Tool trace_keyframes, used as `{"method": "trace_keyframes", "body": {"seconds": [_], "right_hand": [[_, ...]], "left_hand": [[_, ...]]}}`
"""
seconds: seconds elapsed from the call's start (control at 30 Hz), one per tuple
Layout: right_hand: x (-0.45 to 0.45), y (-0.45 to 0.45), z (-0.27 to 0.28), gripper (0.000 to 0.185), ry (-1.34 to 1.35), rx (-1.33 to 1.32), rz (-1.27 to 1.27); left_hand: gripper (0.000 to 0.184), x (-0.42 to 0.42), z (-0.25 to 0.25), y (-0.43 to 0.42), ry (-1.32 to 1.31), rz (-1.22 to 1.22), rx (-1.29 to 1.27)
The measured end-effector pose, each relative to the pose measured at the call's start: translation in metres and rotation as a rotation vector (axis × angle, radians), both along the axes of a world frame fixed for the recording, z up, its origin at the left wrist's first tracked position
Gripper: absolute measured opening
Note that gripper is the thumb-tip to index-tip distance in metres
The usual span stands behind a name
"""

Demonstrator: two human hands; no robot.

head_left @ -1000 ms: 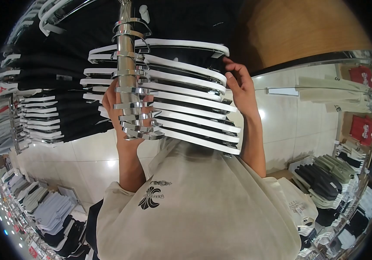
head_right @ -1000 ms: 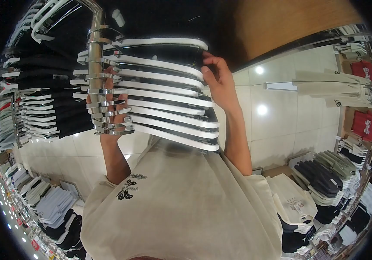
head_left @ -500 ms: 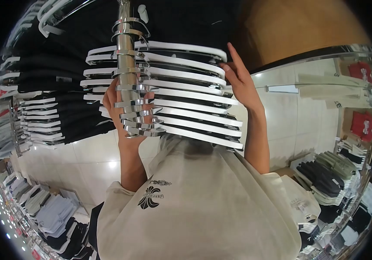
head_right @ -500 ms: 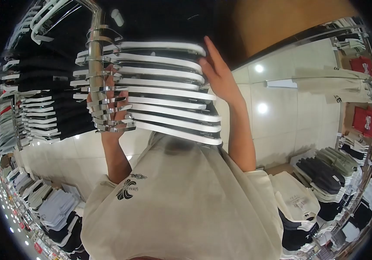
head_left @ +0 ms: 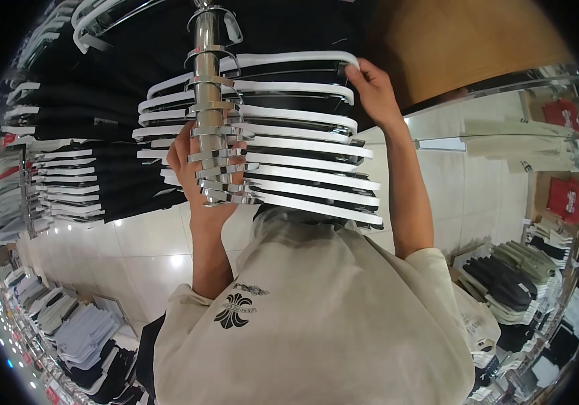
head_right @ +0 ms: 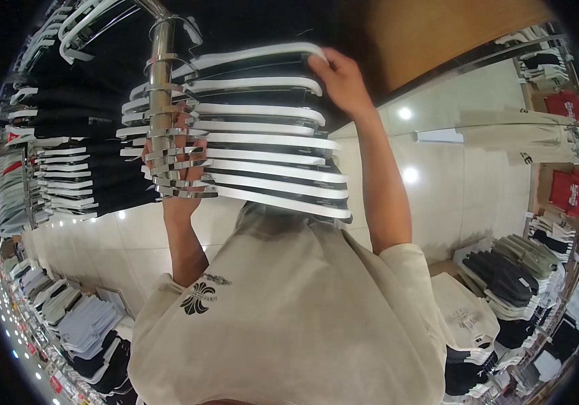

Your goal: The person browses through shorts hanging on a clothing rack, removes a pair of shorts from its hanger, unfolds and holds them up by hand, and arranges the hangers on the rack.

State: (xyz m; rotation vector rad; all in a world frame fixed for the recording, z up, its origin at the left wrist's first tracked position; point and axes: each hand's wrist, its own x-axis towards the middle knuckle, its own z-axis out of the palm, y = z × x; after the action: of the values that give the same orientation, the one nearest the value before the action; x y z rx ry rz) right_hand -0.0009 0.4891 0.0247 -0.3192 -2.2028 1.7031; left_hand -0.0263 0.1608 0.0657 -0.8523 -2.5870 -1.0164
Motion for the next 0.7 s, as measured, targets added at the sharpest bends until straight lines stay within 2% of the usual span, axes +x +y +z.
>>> {"method": "trace_keyframes", "body": {"seconds": [0.13,0.2,0.4,0.57,0.63,0.7], "right_hand": [[-0.021,0.011,-0.001,0.029,0.038,-0.065,-0.105],[-0.025,0.013,0.007,0.031,0.004,-0.085,-0.146],[-0.036,0.024,0.016,0.030,0.019,-0.176,-0.135],[-0.041,0.029,0.014,0.031,0.015,-0.215,-0.128],[-0.041,0.027,0.015,0.031,0.017,-0.212,-0.141],[-0.041,0.026,0.015,0.032,0.042,-0.231,-0.117]], "left_hand": [[0.047,0.003,0.012,-0.001,0.092,-0.014,-0.107],[0.047,0.006,0.022,0.005,0.033,0.004,-0.030],[0.039,0.004,0.009,0.001,0.151,-0.014,-0.137],[0.029,0.005,0.004,0.003,0.052,-0.027,0.026],[0.027,0.005,0.005,0.004,0.065,-0.026,0.012],[0.025,0.004,0.012,0.004,0.136,-0.001,-0.111]]}}
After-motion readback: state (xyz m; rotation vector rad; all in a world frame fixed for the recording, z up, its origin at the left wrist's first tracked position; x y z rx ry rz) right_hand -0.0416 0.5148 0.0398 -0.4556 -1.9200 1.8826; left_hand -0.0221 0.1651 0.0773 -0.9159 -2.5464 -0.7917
